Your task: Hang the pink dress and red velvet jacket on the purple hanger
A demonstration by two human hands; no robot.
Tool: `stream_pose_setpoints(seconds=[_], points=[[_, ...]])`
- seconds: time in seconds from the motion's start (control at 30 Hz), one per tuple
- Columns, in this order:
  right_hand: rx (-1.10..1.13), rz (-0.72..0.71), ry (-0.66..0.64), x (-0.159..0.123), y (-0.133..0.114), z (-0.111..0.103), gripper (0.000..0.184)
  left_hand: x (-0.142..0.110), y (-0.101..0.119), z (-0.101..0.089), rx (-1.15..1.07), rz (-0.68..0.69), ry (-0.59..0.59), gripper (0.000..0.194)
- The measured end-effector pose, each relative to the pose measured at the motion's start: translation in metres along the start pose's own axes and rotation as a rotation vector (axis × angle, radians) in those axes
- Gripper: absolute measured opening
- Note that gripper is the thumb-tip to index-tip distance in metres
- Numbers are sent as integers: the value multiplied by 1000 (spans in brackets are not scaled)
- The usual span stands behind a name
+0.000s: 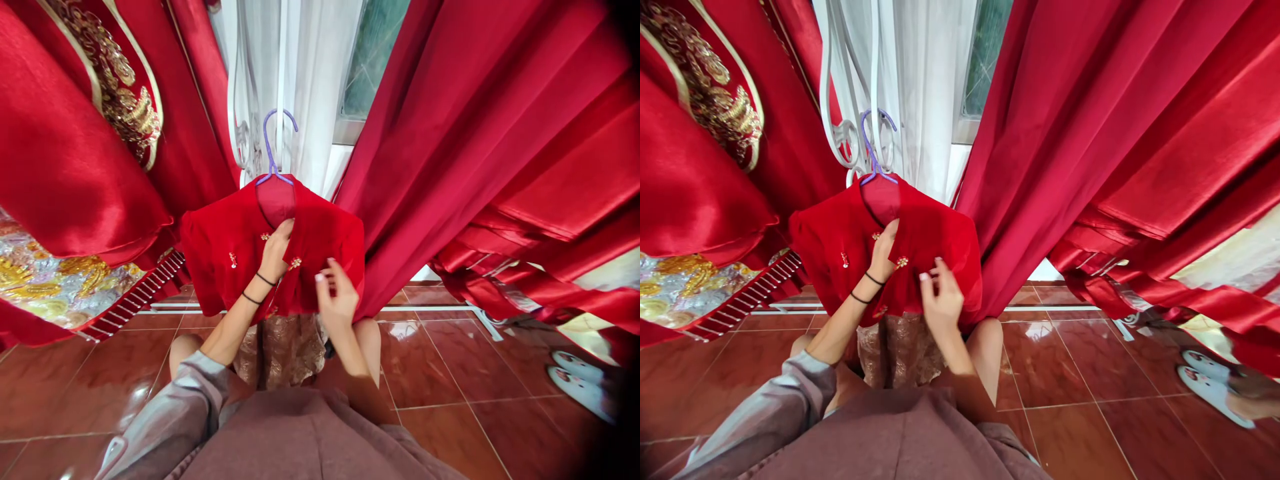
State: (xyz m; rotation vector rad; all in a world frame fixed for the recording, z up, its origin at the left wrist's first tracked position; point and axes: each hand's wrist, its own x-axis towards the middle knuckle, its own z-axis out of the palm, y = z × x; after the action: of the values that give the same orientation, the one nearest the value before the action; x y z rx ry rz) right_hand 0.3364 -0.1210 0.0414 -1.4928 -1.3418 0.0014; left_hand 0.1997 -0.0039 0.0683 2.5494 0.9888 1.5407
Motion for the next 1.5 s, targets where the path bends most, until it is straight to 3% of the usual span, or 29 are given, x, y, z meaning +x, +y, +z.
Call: stream_pose_setpoints(seconds=[0.07, 0.1, 0.17, 0.23, 0.3, 0.37, 0.47, 0.5, 0.53, 0.67, 0.7, 0.73, 0.83, 0.87, 0.9, 1.0, 1.07, 1.1, 1.17, 1.3, 1.37, 1.5], points=[[-48, -22, 270, 23, 38, -17, 43, -17, -10, -11, 127, 9, 166, 27], [-84, -45, 299, 34, 55, -23, 47, -25, -16, -19, 208, -21, 266, 28], [-122, -83, 206, 55, 85, -27, 69, -38, -32, -41, 338, -150, 440, 37], [-95, -84, 77, 71, 101, -22, 73, -43, -50, -67, 390, -295, 521, 54], [-46, -47, 45, 82, 105, -17, 54, -41, -68, -89, 380, -378, 520, 65], [20, -14, 139, 95, 101, -18, 45, -40, -83, -103, 333, -403, 462, 67], [167, 11, 367, 118, 97, -25, 44, -50, -96, -105, 303, -441, 441, 63], [211, 47, 377, 126, 98, -26, 43, -56, -98, -102, 313, -461, 464, 63], [226, 101, 313, 133, 102, -27, 41, -64, -100, -98, 325, -481, 487, 63], [96, 292, -203, 141, 112, -24, 31, -101, -101, -85, 313, -561, 484, 64], [52, 300, -224, 137, 110, -25, 28, -109, -99, -83, 325, -580, 499, 66], [9, 282, -152, 130, 103, -25, 25, -116, -95, -80, 358, -598, 542, 69], [-130, 110, 334, 92, 67, -18, 29, -124, -76, -66, 491, -591, 687, 67], [-154, 29, 458, 75, 52, -10, 30, -124, -69, -59, 510, -569, 665, 64], [-150, -34, 485, 59, 37, 2, 29, -121, -62, -51, 512, -550, 596, 63], [-149, -101, 154, 22, 6, 48, 39, -108, -50, -29, 463, -562, 357, 68], [-219, -18, -40, 14, 3, 72, 43, -100, -48, -24, 393, -575, 296, 53], [-240, 17, -102, 14, 4, 79, 35, -98, -47, -26, 356, -561, 283, 40], [-189, -7, -159, 16, 6, 80, 21, -99, -41, -33, 295, -497, 278, 23], [184, -237, -35, 5, -9, 59, 35, -106, -13, -38, 181, -376, 344, 23], [282, -236, -52, -2, -23, 56, 39, -104, -4, -33, 164, -398, 302, 21], [-26, -79, -476, 4, -37, 70, 44, -93, -11, -26, 183, -449, 38, 35]])
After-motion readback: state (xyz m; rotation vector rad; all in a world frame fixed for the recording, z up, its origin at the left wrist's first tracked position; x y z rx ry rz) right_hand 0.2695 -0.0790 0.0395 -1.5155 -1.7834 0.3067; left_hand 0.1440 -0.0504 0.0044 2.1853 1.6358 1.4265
